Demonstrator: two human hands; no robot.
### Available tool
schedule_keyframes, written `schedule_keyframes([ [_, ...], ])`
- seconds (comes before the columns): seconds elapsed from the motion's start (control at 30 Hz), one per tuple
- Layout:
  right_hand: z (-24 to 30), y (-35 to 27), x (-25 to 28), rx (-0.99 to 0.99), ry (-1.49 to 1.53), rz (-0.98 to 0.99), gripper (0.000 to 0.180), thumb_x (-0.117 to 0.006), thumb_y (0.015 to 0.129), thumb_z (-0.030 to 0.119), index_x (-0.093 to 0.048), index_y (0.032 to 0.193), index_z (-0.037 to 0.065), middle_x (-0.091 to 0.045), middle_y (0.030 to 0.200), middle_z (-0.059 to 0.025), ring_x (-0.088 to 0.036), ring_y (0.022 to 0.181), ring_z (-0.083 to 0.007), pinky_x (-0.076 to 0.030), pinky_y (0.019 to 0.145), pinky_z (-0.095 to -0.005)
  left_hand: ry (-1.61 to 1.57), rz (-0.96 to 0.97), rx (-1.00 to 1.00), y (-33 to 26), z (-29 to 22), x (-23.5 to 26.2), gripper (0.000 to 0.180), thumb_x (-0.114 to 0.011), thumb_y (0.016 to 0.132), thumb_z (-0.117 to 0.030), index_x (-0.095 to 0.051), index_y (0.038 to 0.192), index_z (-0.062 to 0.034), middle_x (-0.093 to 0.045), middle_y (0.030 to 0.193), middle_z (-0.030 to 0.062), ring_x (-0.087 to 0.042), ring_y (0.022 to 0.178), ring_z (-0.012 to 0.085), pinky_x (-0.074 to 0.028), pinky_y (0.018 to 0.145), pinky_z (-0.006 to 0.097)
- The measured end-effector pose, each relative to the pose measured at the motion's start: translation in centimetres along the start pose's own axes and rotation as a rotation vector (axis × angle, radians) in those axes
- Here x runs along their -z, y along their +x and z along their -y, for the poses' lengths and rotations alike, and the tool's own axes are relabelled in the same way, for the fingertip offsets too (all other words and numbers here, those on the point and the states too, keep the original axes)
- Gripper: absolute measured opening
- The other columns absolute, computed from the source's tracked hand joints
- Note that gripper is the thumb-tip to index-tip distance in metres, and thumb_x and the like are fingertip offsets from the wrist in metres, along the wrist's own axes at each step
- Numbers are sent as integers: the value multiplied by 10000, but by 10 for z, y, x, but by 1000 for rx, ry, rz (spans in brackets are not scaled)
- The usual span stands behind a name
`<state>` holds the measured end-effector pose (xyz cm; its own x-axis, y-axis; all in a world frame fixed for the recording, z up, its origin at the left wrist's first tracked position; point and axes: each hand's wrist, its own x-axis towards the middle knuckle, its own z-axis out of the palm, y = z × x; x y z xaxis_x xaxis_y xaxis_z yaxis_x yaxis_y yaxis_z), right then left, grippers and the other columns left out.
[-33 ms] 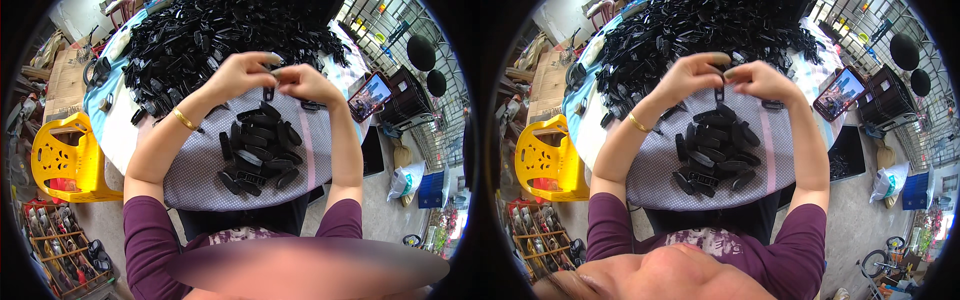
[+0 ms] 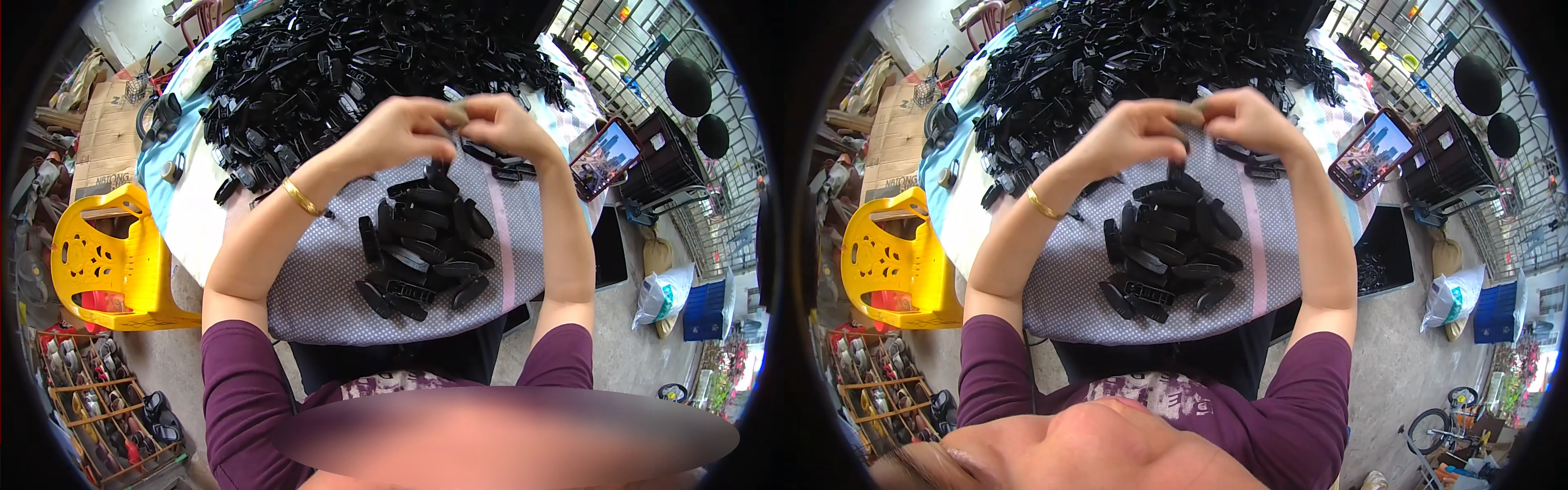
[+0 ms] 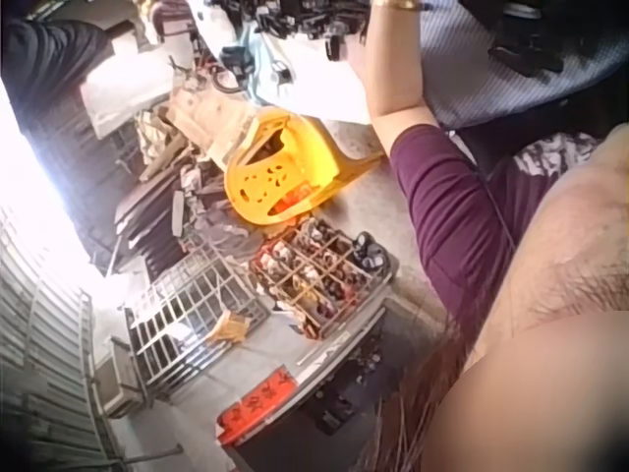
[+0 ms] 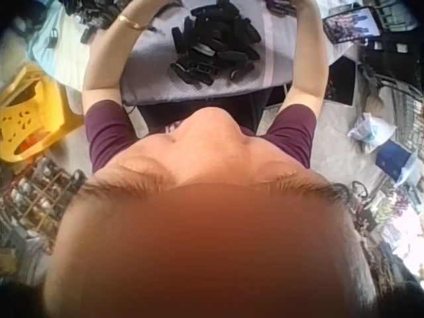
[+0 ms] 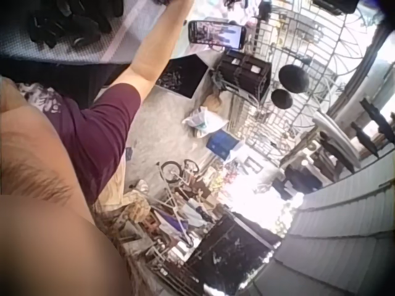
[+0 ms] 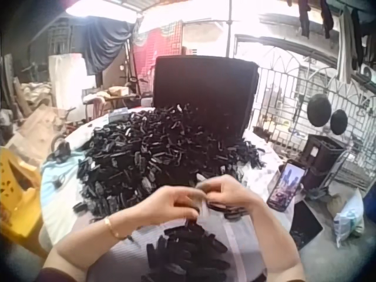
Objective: Inspecting and sorting a large pile of black plastic hair claw clips on a table.
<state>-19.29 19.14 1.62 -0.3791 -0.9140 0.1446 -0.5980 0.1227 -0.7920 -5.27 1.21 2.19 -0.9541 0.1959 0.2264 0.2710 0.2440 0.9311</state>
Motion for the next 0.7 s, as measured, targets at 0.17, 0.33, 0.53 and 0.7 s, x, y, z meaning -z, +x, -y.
schedule_keyframes([
  [0.17,-53,50,18,-82,-599,-780,353,-635,776,273,-636,1062,66,-669,862,-130,-645,795,-263,-500,721,-327,365,443,-73,-7,-20,-30,348,-730,728,-211,-651,1029,-57,-667,876,81,-605,833,208,-485,767,322],
  [0.33,-76,79,10,-204,-727,-785,386,-668,734,315,-646,1035,75,-673,849,-117,-646,805,-274,-504,723,-353,912,-88,-318,10,33,-13,360,-622,798,-145,-568,1128,-10,-562,1168,127,-461,1130,305,-367,968,383],
  [0.53,-51,59,-6,-81,-673,-707,304,-664,699,269,-665,938,81,-667,822,-109,-641,777,-268,-506,706,-349,1247,-157,-206,20,52,-3,461,-643,732,-107,-531,1171,-25,-541,1163,116,-465,1068,281,-407,885,364],
  [0.7,-29,29,-13,157,-649,-680,231,-688,709,122,-657,926,48,-660,831,-61,-630,722,-173,-498,691,-272,1082,-318,-159,32,49,0,354,-633,739,-102,-567,1077,-20,-594,1018,113,-515,966,289,-424,850,357],
])
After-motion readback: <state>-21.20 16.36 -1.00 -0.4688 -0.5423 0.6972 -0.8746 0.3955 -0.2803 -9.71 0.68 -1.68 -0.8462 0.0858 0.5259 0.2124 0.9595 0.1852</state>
